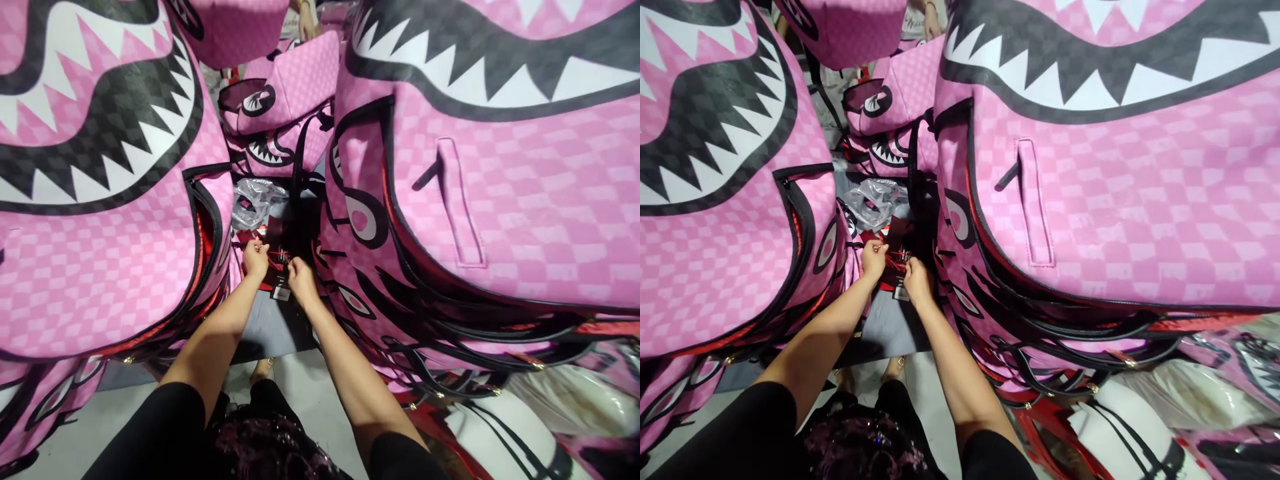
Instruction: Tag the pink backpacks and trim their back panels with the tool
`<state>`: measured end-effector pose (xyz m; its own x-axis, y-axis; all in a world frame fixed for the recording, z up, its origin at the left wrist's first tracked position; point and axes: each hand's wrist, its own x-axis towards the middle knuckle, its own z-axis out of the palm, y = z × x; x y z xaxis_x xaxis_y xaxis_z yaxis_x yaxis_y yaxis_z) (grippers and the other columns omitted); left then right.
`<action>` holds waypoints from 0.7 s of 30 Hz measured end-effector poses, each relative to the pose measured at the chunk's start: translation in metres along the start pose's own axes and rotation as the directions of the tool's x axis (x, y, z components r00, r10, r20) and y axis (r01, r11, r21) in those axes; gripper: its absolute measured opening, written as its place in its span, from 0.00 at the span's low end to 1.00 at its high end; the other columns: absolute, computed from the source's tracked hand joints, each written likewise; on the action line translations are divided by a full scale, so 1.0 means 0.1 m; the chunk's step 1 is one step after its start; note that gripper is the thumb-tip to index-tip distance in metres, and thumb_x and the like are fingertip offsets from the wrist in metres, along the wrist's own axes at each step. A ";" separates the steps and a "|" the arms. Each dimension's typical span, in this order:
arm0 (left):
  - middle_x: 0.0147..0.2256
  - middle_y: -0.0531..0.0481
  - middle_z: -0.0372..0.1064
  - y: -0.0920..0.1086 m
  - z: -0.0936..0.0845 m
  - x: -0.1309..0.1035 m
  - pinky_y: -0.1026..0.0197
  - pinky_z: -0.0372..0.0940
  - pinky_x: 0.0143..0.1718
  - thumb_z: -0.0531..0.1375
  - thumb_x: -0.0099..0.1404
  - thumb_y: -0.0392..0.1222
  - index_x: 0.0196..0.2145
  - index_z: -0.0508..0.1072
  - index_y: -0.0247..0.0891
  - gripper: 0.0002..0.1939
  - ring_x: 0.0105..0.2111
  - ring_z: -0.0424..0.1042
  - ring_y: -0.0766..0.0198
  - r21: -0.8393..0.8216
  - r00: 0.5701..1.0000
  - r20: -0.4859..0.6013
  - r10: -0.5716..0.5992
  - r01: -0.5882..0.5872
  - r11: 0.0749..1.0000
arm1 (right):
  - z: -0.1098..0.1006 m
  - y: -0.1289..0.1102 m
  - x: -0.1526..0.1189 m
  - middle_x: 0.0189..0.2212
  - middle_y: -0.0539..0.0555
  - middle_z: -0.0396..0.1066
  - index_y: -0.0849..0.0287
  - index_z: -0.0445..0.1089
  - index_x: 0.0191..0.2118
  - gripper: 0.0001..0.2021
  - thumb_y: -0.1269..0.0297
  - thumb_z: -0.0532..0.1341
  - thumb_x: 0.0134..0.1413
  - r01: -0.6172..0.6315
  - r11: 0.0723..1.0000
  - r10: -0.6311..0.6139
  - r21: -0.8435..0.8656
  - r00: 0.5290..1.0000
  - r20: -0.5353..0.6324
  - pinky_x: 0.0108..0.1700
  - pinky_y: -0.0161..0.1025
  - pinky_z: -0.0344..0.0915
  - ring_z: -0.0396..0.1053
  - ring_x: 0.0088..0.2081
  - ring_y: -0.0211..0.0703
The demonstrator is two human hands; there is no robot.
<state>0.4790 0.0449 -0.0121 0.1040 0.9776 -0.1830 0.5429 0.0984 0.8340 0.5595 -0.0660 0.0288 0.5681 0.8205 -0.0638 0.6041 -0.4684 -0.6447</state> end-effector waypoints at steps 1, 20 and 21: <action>0.45 0.46 0.72 0.00 0.00 -0.01 0.51 0.71 0.46 0.59 0.68 0.46 0.48 0.71 0.34 0.15 0.43 0.73 0.61 -0.010 1.000 0.012 0.008 -0.008 1.000 | -0.04 0.01 -0.04 0.34 0.57 0.73 0.60 0.70 0.35 0.09 0.70 0.53 0.59 0.031 0.999 -0.028 0.042 0.998 -0.059 0.40 0.37 0.64 0.71 0.37 0.44; 0.52 0.43 0.68 -0.21 -0.33 -0.50 0.48 0.69 0.50 0.60 0.68 0.45 0.54 0.68 0.36 0.19 0.49 0.71 0.57 -0.284 0.980 0.187 -0.064 0.117 0.952 | 0.14 -0.03 -0.39 0.24 0.51 0.73 0.56 0.62 0.29 0.10 0.58 0.56 0.58 -0.206 0.838 0.220 0.505 0.975 0.033 0.31 0.35 0.67 0.70 0.25 0.38; 0.51 0.43 0.68 -0.26 -0.32 -0.55 0.48 0.69 0.50 0.59 0.68 0.45 0.54 0.67 0.36 0.19 0.48 0.71 0.57 -0.292 0.974 0.214 -0.079 0.141 0.946 | 0.16 -0.02 -0.35 0.23 0.50 0.72 0.57 0.62 0.29 0.09 0.59 0.57 0.58 -0.254 0.817 0.242 0.517 0.966 0.091 0.28 0.34 0.66 0.69 0.23 0.37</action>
<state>0.4327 -0.0057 -0.0072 0.2363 0.9042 -0.3557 0.2848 0.2856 0.9151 0.5295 -0.0882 0.0206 0.6442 0.7088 -0.2874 0.0604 -0.4218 -0.9047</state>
